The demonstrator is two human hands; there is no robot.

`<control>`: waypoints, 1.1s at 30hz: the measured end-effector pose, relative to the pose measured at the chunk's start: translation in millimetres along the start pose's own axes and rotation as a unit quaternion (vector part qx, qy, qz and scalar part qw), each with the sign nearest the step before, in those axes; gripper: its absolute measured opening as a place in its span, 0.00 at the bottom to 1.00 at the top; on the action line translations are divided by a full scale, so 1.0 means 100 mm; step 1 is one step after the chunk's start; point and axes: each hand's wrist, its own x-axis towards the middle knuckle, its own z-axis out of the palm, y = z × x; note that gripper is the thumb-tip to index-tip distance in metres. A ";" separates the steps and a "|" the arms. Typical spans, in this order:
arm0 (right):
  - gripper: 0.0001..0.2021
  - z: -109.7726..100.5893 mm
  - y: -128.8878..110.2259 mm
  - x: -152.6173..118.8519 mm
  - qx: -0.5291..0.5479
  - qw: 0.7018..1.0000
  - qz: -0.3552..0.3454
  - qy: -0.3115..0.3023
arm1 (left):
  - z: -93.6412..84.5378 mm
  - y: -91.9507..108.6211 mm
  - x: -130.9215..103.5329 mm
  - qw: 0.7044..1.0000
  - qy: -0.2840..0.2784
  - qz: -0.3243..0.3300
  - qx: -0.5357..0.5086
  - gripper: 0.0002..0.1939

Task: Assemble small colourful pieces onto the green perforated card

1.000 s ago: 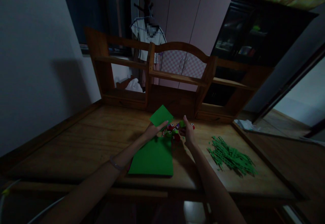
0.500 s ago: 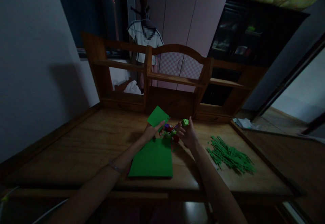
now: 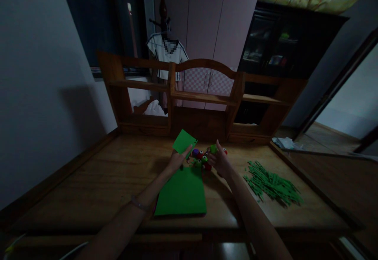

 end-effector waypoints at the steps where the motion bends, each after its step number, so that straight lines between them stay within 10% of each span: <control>1: 0.24 -0.02 0.01 0.02 0.001 1.000 -0.004 0.007 | 0.00 0.00 0.00 1.000 0.017 0.013 -0.001 0.19; 33: 0.29 -0.07 0.11 0.11 -0.165 0.972 -0.115 0.119 | -0.03 -0.18 0.06 0.993 0.033 -0.084 0.078 0.30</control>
